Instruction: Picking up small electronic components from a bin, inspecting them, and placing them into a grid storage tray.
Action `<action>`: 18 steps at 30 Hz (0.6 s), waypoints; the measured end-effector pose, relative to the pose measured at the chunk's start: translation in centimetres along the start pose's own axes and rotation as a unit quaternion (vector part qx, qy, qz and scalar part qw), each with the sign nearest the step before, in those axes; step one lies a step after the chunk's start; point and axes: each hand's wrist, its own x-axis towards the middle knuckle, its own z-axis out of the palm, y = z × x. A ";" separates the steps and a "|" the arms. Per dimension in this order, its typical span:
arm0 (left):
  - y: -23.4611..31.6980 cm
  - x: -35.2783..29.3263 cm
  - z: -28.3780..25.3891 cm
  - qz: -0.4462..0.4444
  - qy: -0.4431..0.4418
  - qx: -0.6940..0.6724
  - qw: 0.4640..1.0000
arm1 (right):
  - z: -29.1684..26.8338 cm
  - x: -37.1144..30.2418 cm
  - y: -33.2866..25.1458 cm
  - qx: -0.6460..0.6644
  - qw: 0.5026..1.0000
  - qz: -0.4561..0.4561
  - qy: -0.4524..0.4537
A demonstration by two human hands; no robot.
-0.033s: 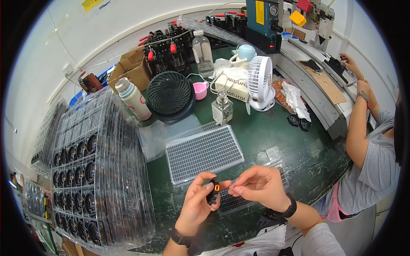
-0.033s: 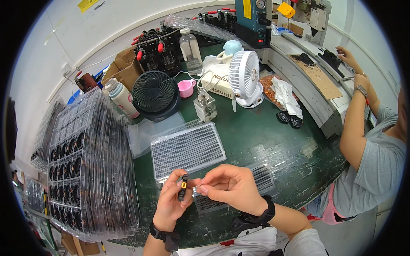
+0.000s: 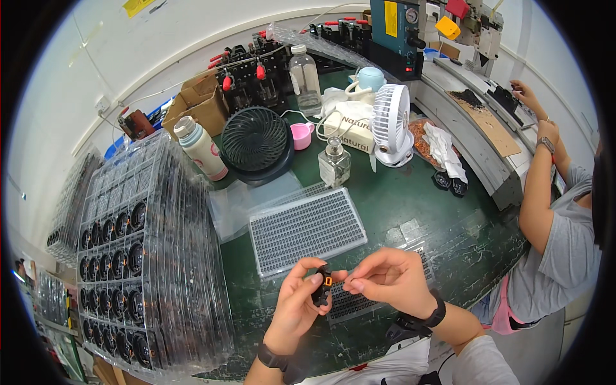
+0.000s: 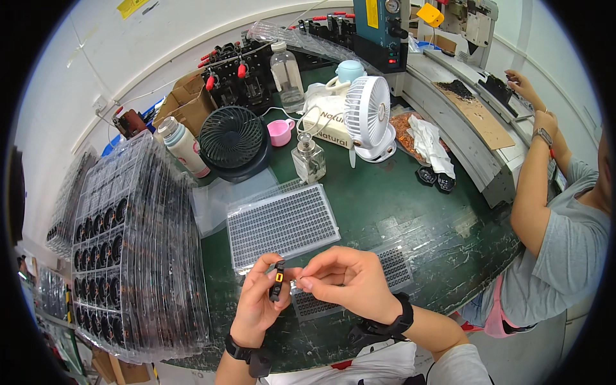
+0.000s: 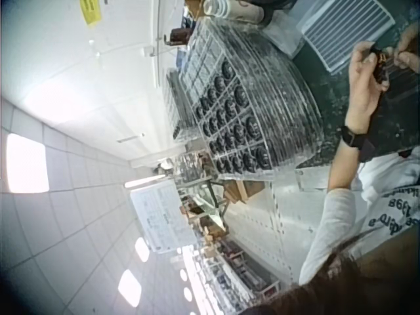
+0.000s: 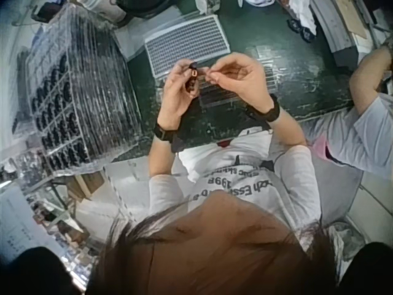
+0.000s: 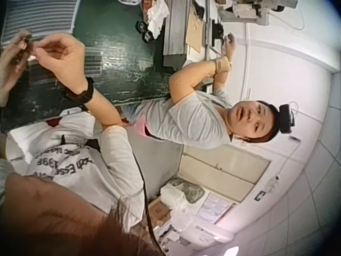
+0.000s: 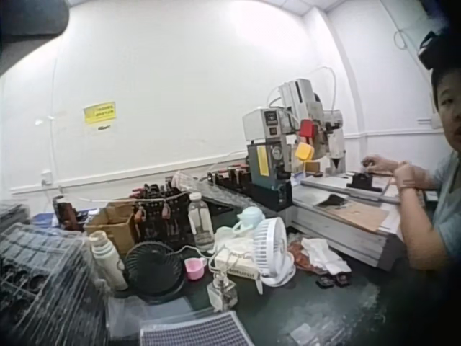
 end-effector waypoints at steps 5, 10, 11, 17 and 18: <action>-0.2 0.2 0.2 0.010 0.062 0.077 0.995 | -0.2 0.3 0.0 -0.018 1.000 0.005 0.009; -0.3 0.4 0.3 0.016 0.073 0.090 0.993 | -0.6 0.8 0.5 -0.012 1.000 0.014 -0.012; -0.3 0.4 0.3 0.017 0.075 0.091 0.993 | -0.5 0.9 0.4 -0.009 1.000 0.025 -0.013; -0.5 0.3 0.7 0.029 0.106 0.125 0.986 | -0.6 0.5 1.0 -0.034 0.998 0.026 -0.042; -0.7 0.1 0.8 0.031 0.135 0.136 0.981 | -0.7 0.7 1.2 -0.044 0.997 0.001 -0.060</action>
